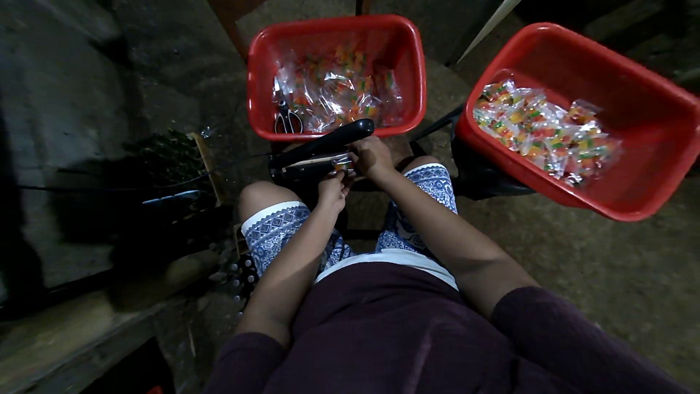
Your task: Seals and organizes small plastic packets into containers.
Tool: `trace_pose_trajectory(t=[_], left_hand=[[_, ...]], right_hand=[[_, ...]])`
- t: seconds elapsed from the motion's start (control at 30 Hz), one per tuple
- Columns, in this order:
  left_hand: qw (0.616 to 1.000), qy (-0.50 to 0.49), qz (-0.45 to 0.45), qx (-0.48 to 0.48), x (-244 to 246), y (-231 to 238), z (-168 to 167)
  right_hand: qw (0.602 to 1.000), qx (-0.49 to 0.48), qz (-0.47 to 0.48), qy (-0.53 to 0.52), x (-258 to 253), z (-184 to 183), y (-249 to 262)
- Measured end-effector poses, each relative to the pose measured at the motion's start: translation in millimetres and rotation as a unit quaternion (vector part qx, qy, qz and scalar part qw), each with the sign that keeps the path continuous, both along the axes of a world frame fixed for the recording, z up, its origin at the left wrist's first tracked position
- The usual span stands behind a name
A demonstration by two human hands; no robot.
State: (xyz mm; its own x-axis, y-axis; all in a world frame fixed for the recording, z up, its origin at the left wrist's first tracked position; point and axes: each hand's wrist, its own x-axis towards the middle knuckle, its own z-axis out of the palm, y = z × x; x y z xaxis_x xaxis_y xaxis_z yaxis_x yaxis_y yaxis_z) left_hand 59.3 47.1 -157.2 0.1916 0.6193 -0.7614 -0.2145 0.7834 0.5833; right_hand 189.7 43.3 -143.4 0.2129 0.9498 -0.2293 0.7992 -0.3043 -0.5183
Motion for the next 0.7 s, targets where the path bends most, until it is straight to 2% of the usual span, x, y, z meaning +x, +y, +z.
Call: trace_pose_trajectory(t=[0.1,0.17,0.27,0.33,0.4,0.47,0.53,0.63,0.7], left_hand=[[1.000,0.000,-0.001,0.003,0.4,1.2,-3.5],[1.000,0.001,-0.008,0.008,0.3,1.1,-2.9],[1.000,0.002,-0.011,0.016,0.2,0.0,-3.5],[1.000,0.006,-0.005,0.015,1.7,-0.2,-3.1],[1.000,0.007,0.001,0.014,2.8,-0.4,-2.3],[1.000,0.005,0.003,0.018,3.0,-0.7,-3.7],[1.000,0.014,-0.003,0.023,3.8,-0.8,-5.9],[1.000,0.017,0.001,0.025,3.2,-1.1,-4.5],[1.000,0.012,-0.001,0.026,2.4,-1.6,-4.4]], right_hand=[[1.000,0.010,-0.030,0.004,9.7,13.3,-1.1],[0.996,0.011,-0.080,0.031,26.0,44.2,3.2],[0.981,0.119,-0.125,0.086,49.9,86.5,10.0],[0.972,0.186,-0.079,0.121,50.7,106.6,14.3],[0.980,0.165,0.010,0.110,38.5,119.0,18.9],[0.993,0.069,0.088,0.035,25.1,112.9,24.0],[0.992,0.000,0.120,-0.030,18.3,90.0,26.1],[0.992,-0.039,0.107,-0.053,17.2,54.4,22.8],[0.995,-0.023,0.088,-0.041,18.1,35.2,18.4]])
